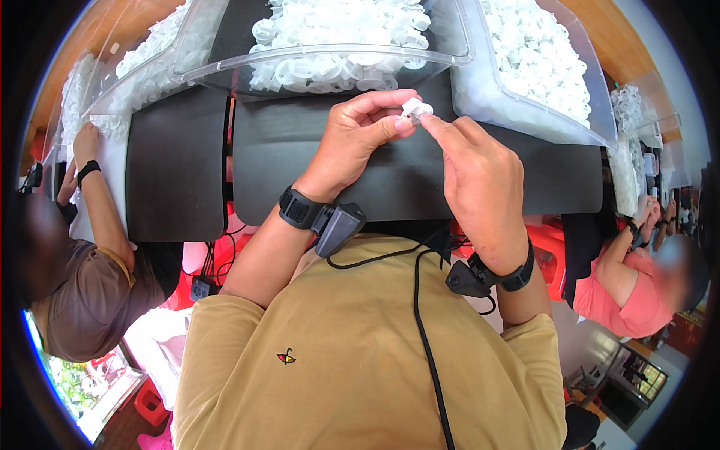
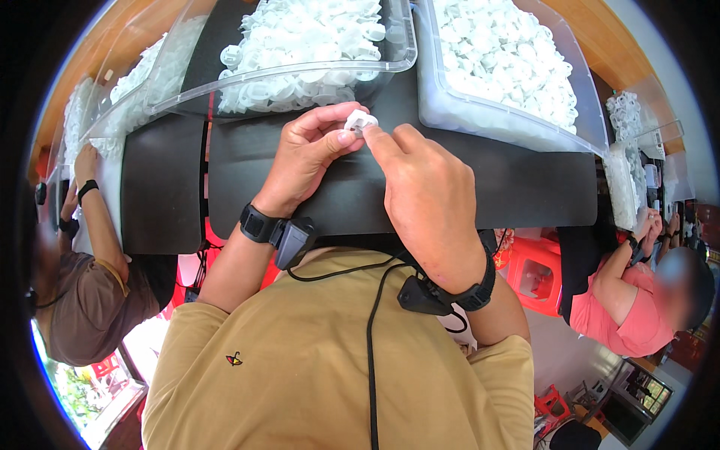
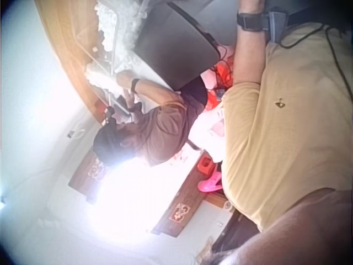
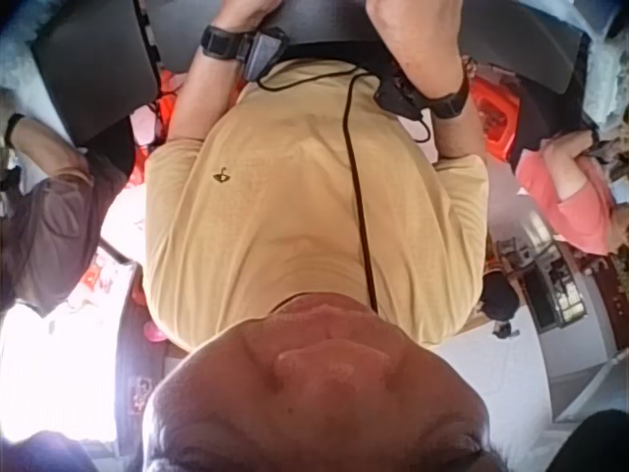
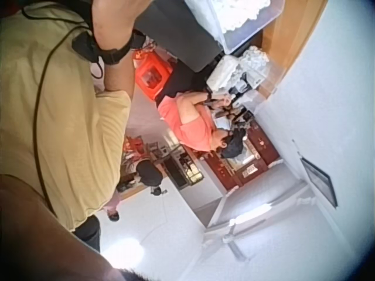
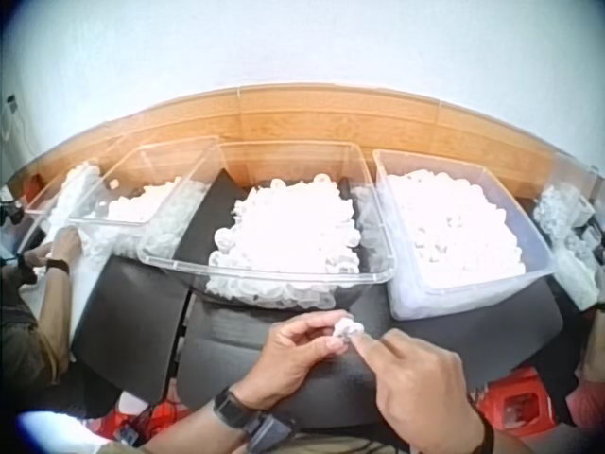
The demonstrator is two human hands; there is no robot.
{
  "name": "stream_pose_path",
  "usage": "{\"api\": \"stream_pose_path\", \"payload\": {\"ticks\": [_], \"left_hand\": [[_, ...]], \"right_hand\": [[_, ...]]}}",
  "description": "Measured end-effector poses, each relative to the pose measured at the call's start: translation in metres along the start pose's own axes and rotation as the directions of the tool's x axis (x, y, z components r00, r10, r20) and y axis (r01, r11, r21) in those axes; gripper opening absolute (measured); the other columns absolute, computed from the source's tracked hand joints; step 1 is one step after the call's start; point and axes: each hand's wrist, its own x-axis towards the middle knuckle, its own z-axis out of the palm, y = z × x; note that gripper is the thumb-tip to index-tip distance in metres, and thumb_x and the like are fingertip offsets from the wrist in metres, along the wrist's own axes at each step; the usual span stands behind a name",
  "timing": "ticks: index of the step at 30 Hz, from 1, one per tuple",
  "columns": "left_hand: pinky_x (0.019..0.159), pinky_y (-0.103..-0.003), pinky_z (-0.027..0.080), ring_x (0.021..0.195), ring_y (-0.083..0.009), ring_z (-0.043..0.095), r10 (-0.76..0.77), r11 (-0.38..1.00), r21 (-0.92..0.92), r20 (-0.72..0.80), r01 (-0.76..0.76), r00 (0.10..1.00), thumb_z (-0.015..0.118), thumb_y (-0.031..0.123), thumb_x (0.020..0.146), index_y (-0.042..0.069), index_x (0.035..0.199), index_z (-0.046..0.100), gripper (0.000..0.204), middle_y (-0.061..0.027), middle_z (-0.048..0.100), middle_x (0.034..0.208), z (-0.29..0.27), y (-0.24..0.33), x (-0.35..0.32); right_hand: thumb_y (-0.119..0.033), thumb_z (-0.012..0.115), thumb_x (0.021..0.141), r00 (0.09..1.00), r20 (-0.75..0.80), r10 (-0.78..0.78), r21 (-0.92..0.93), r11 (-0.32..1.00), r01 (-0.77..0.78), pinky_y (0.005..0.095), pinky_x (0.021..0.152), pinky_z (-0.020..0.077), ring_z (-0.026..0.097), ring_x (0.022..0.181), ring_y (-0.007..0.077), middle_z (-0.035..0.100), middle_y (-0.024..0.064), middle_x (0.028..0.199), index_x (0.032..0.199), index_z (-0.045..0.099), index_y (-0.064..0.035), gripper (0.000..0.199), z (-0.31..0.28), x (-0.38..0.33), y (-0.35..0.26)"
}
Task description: Assembling or inspecting small plastic components using a handheld tool.
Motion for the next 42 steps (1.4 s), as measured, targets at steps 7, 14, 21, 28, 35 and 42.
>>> {"api": "stream_pose_path", "payload": {"ticks": [7, 14, 21, 28, 35, 42], "left_hand": [[0.087, -0.029, 0.053, 0.098, -0.0156, 0.062, 0.022, 0.995, 0.093, -0.005, -0.021, 1.0, 0.065, 0.004, 0.086, -0.002, 0.119, 0.057, 0.035, -0.0112, 0.063, 0.111, -0.001, 0.001, -0.001], [0.083, -0.027, 0.052, 0.094, -0.0139, 0.062, -0.027, 0.991, 0.13, -0.046, 0.033, 0.999, 0.066, 0.001, 0.083, -0.003, 0.118, 0.058, 0.036, -0.0106, 0.064, 0.107, 0.003, -0.001, 0.002], [0.082, -0.029, 0.053, 0.098, -0.0152, 0.061, -0.171, 0.978, -0.097, 0.127, 0.184, 0.977, 0.069, 0.009, 0.083, 0.001, 0.131, 0.045, 0.054, -0.0095, 0.061, 0.112, 0.004, 0.004, -0.004], [0.082, -0.028, 0.053, 0.092, -0.0161, 0.063, -0.209, 0.964, -0.114, 0.235, 0.24, 0.949, 0.059, 0.022, 0.093, 0.002, 0.132, 0.045, 0.046, -0.0109, 0.062, 0.11, 0.007, 0.01, -0.002], [0.081, -0.026, 0.054, 0.096, -0.0163, 0.063, -0.188, 0.977, -0.078, 0.133, 0.2, 0.973, 0.058, 0.022, 0.093, 0.002, 0.13, 0.047, 0.043, -0.0121, 0.061, 0.114, 0.004, 0.012, -0.002], [0.07, -0.022, 0.052, 0.078, -0.0116, 0.063, -0.221, 0.974, -0.017, 0.113, 0.224, 0.969, 0.057, 0.017, 0.094, 0.001, 0.106, 0.062, 0.021, -0.006, 0.066, 0.088, 0.003, 0.008, -0.001]], "right_hand": [[0.001, 0.057, 0.074, 0.999, 0.043, 0.0, -0.005, 1.0, 0.001, 0.0394, 0.056, 0.0486, 0.061, 0.068, 0.027, 0.056, 0.008, 0.077, 0.101, 0.063, -0.0057, 0.029, 0.0, 0.004, -0.003], [-0.001, 0.056, 0.077, 0.998, 0.071, -0.002, 0.075, 0.997, -0.003, 0.0422, 0.057, 0.0482, 0.06, 0.068, 0.0321, 0.058, 0.0104, 0.078, 0.099, 0.063, -0.008, 0.024, 0.0, 0.009, 0.015], [-0.021, 0.072, 0.073, 0.999, 0.036, -0.019, 0.198, 0.98, 0.012, 0.0383, 0.058, 0.0493, 0.062, 0.071, 0.0284, 0.056, 0.0067, 0.089, 0.113, 0.058, -0.0152, 0.043, -0.02, 0.006, 0.008], [-0.02, 0.074, 0.073, 0.987, -0.153, -0.05, 0.214, 0.973, 0.082, 0.0342, 0.056, 0.0501, 0.062, 0.07, 0.0261, 0.057, 0.0073, 0.082, 0.101, 0.063, -0.0111, 0.031, -0.034, 0.026, 0.02], [-0.02, 0.072, 0.076, 0.973, -0.144, -0.179, 0.013, 0.983, 0.183, 0.028, 0.056, 0.0431, 0.05, 0.056, 0.0166, 0.063, 0.0085, 0.08, 0.108, 0.066, -0.0077, 0.034, -0.081, 0.128, 0.082], [-0.018, 0.071, 0.071, 0.863, 0.503, 0.05, -0.146, 0.989, 0.028, 0.0352, 0.068, 0.0467, 0.061, 0.071, 0.0283, 0.065, 0.0159, 0.08, 0.096, 0.066, 0.0, 0.031, -0.041, 0.099, 0.185]]}}
